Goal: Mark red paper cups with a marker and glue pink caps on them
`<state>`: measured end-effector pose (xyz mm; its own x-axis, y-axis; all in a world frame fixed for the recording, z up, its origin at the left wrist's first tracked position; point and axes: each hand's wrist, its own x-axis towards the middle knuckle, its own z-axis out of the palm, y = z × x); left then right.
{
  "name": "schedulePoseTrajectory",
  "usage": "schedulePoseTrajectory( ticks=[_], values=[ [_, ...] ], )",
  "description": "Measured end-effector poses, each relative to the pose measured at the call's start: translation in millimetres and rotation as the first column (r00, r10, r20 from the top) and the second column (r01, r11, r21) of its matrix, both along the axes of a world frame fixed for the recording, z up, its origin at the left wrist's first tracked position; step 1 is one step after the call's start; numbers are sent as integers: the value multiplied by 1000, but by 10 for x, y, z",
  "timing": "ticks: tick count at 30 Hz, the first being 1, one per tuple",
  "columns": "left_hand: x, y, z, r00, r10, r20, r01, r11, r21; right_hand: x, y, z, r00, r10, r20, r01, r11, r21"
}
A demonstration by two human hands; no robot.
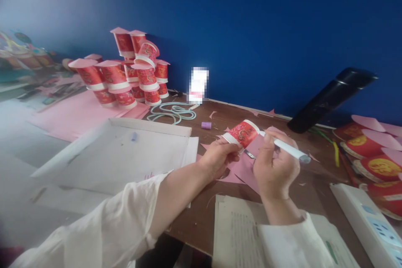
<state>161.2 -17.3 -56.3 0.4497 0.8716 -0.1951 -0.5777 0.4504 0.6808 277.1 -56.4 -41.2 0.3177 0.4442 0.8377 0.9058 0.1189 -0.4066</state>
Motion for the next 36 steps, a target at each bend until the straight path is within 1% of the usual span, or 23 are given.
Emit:
schedulePoseTrajectory(
  ticks=[4,8,10,12,14,16,18,20,24,27,33,36],
  values=[
    [-2,-7,13,1000,8,-9,-8,1000,-5,9,9,-17,1000,21,-13,-21,1000,5],
    [5,-1,-2,999,6,-36,-5,1000,3,8,-5,-4,999,31,13,-32,998,50],
    [-9,-7,5,992,-18,-124,19,1000,6,4,-18,6,999,36,29,-38,998,51],
    [-44,-28,42,964,-59,-258,64,998,11,1,-27,10,998,51,45,-53,998,37],
    [-88,-61,113,928,-86,-363,101,995,22,-1,-30,8,997,65,51,-66,998,21],
    [-126,-97,195,907,-92,-412,114,993,28,0,-28,3,997,67,39,-67,998,-3],
    [-147,-124,259,901,-91,-425,110,994,20,1,-23,1,998,58,22,-57,998,-26],
    [-148,-137,285,902,-78,-424,96,995,19,1,-18,2,999,40,9,-40,998,-46],
    [-131,-132,252,919,-43,-391,66,997,46,4,-7,4,1000,7,0,-7,998,-57],
    [-129,-126,230,936,-25,-352,48,997,57,9,-5,-1,1000,21,1,-21,998,-64],
    [-125,-126,242,914,-37,-404,56,998,34,1,-17,11,1000,18,-15,-19,996,-84],
    [-119,-128,243,913,-36,-406,53,998,31,8,-11,7,1000,10,-17,-11,998,-69]
  ],
)
